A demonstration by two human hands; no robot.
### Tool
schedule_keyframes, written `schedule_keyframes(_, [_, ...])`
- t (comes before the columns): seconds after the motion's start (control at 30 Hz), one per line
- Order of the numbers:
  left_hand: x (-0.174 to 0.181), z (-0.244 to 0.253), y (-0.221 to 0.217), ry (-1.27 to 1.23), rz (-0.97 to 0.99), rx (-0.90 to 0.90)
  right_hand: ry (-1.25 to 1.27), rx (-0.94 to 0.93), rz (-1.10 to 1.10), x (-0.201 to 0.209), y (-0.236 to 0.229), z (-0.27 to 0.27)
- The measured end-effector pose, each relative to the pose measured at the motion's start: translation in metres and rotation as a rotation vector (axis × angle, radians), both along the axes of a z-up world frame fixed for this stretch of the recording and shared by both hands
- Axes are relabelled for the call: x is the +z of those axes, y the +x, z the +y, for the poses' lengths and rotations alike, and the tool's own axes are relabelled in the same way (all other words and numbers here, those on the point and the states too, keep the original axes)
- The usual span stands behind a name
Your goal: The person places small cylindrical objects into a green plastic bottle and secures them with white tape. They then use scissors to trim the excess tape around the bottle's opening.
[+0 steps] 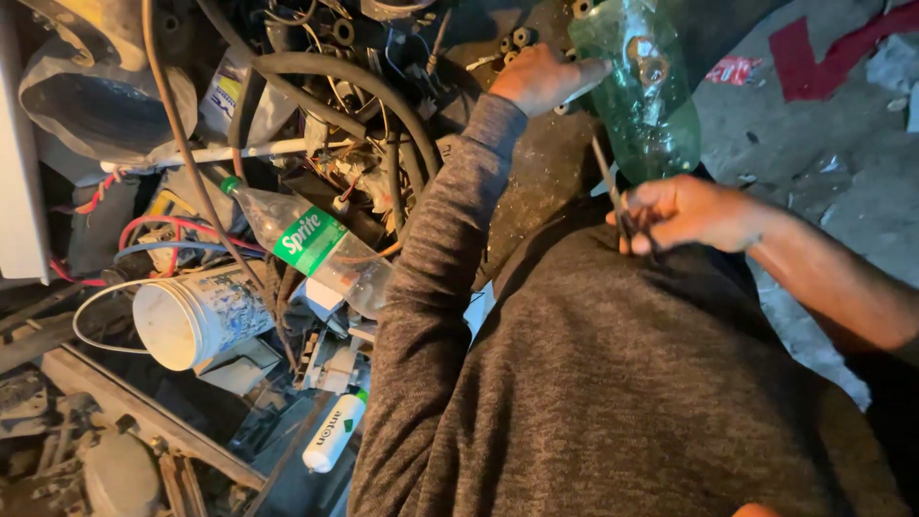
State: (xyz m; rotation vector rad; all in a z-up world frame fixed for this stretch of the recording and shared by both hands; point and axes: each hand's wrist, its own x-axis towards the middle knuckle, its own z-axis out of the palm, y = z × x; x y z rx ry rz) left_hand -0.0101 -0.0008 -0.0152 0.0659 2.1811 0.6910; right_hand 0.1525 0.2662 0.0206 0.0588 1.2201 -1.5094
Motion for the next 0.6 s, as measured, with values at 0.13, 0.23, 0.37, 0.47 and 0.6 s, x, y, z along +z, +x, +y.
schedule_keyframes(0.13, [-0.005,-0.002,-0.001,0.025,0.014,0.013,-0.049,0.365,0.385,0.072,-0.028,-0.013])
schedule_keyframes(0.23, [-0.003,0.001,0.000,0.011,0.019,0.017,-0.078,0.575,0.692,0.116,-0.051,-0.024])
schedule_keyframes(0.37, [-0.022,-0.001,0.002,-0.045,0.107,0.041,-0.011,0.785,0.937,0.114,-0.057,-0.019])
schedule_keyframes(0.47, [-0.013,0.003,0.002,-0.082,0.045,0.008,0.127,0.936,0.927,0.127,-0.077,-0.025])
schedule_keyframes(0.6, [0.026,-0.001,-0.002,-0.051,-0.156,0.031,0.193,0.982,0.709,0.089,-0.084,-0.006])
